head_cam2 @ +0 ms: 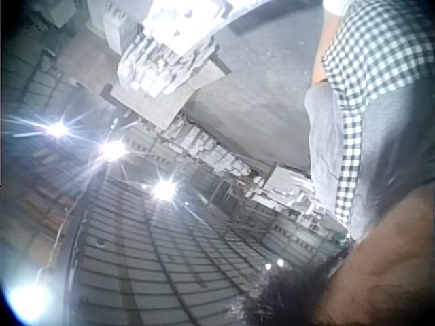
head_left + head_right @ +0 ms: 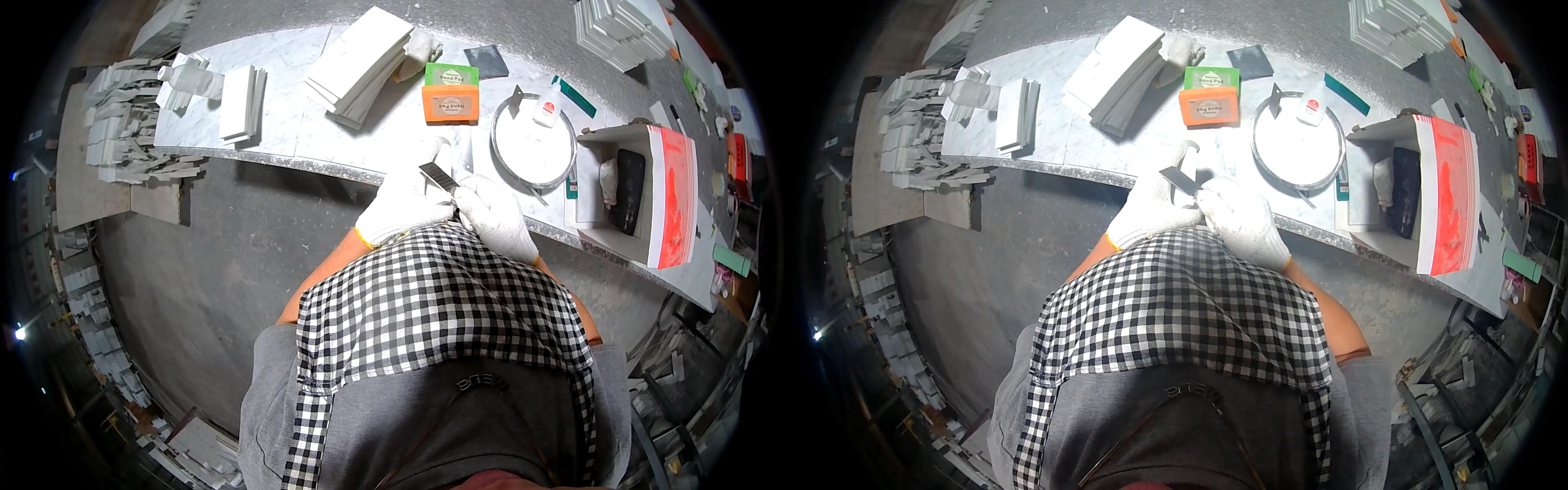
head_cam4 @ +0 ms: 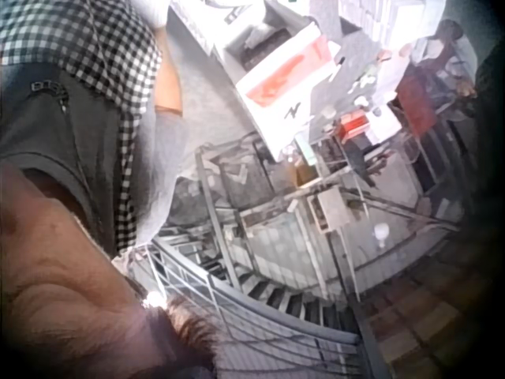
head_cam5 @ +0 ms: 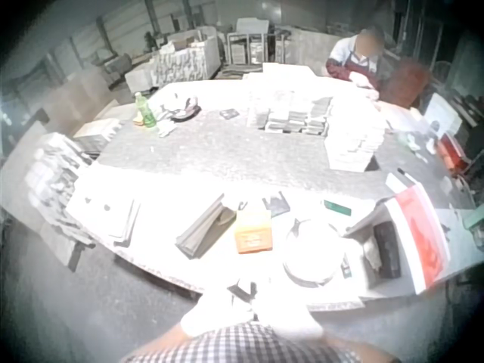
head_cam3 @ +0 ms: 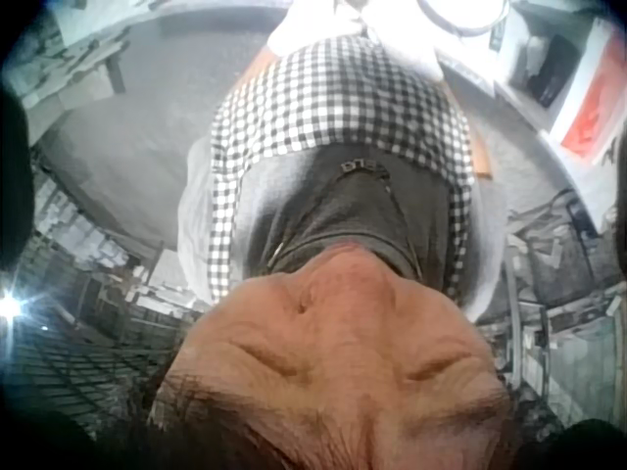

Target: The person repeatedly sands and scrapes small white rectangular tiles at a workbench. They use multiple sanding blocks and a metal scraper, occasionally applying a white paste from a circular container to the tile edges. Finished tiles are stacked on the table.

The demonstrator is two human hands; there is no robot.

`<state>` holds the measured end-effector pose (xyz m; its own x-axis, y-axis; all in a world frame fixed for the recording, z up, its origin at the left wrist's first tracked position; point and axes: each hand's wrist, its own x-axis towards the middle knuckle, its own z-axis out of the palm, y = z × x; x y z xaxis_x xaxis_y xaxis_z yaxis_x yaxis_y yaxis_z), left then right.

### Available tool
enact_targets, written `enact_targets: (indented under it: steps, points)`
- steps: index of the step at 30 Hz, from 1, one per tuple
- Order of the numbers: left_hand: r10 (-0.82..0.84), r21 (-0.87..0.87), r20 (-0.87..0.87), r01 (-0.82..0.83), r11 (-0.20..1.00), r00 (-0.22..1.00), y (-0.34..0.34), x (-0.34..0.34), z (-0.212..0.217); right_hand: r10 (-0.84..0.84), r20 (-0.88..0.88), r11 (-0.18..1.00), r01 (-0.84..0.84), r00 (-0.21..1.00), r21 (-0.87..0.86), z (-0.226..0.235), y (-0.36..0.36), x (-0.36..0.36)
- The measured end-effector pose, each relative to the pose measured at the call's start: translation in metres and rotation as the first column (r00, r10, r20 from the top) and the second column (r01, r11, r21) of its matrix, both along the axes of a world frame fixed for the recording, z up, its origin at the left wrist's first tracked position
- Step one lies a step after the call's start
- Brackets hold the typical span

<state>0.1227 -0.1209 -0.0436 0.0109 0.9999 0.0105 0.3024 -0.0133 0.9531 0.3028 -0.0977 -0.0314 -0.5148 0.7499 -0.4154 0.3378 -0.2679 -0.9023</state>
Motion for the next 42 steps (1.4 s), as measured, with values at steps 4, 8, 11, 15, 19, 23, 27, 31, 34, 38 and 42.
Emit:
enact_targets:
  steps: [4, 8, 11, 15, 19, 23, 27, 31, 34, 38, 42]
  points:
    - [0.011, -0.016, -0.028, -0.011, 1.000, 1.000, -0.001, 0.001, -0.004, 0.025, 0.008, 0.997, -0.025, 1.000, 0.070, -0.002, 0.000, 0.002]
    - [-0.016, -0.053, -0.019, 0.015, 0.998, 1.000, 0.000, -0.009, -0.010, -0.057, -0.090, 0.998, 0.055, 0.994, -0.026, 0.003, -0.004, 0.006]
    - [-0.062, -0.078, -0.111, 0.053, 0.996, 0.992, 0.000, -0.013, -0.020, -0.154, -0.114, 0.984, 0.141, 0.981, -0.112, 0.004, -0.004, 0.004]
    - [-0.090, -0.042, -0.093, 0.086, 0.995, 0.992, -0.002, -0.011, -0.017, -0.131, -0.115, 0.990, 0.124, 0.985, -0.069, -0.005, 0.002, 0.001]
    - [-0.089, -0.136, -0.045, 0.083, 0.987, 0.995, 0.002, -0.007, -0.009, -0.109, -0.091, 0.994, 0.107, 0.990, -0.023, -0.008, 0.004, -0.003]
    - [-0.079, -0.121, -0.068, 0.071, 0.990, 0.995, 0.002, -0.010, -0.014, -0.056, -0.069, 0.998, 0.054, 0.996, -0.032, -0.010, 0.002, 0.000]
    - [-0.043, -0.052, -0.133, 0.036, 0.998, 0.990, -0.001, -0.013, -0.020, -0.026, -0.043, 0.999, 0.024, 0.999, -0.047, -0.005, 0.002, 0.001]
    - [-0.041, -0.018, -0.178, 0.038, 0.999, 0.983, 0.005, -0.013, -0.019, -0.103, -0.145, 0.990, 0.088, 0.984, -0.109, -0.012, 0.002, 0.004]
    - [-0.045, 0.015, -0.178, 0.048, 0.999, 0.983, 0.005, -0.012, -0.022, -0.149, -0.146, 0.985, 0.133, 0.978, -0.114, -0.011, 0.007, 0.002]
    - [-0.072, -0.089, -0.110, 0.063, 0.994, 0.991, 0.009, -0.007, -0.008, -0.145, -0.201, 0.981, 0.114, 0.969, -0.158, -0.017, 0.008, 0.001]
    - [-0.037, -0.064, -0.206, 0.024, 0.998, 0.978, 0.010, -0.010, -0.020, -0.113, -0.167, 0.989, 0.095, 0.979, -0.113, -0.014, 0.006, 0.001]
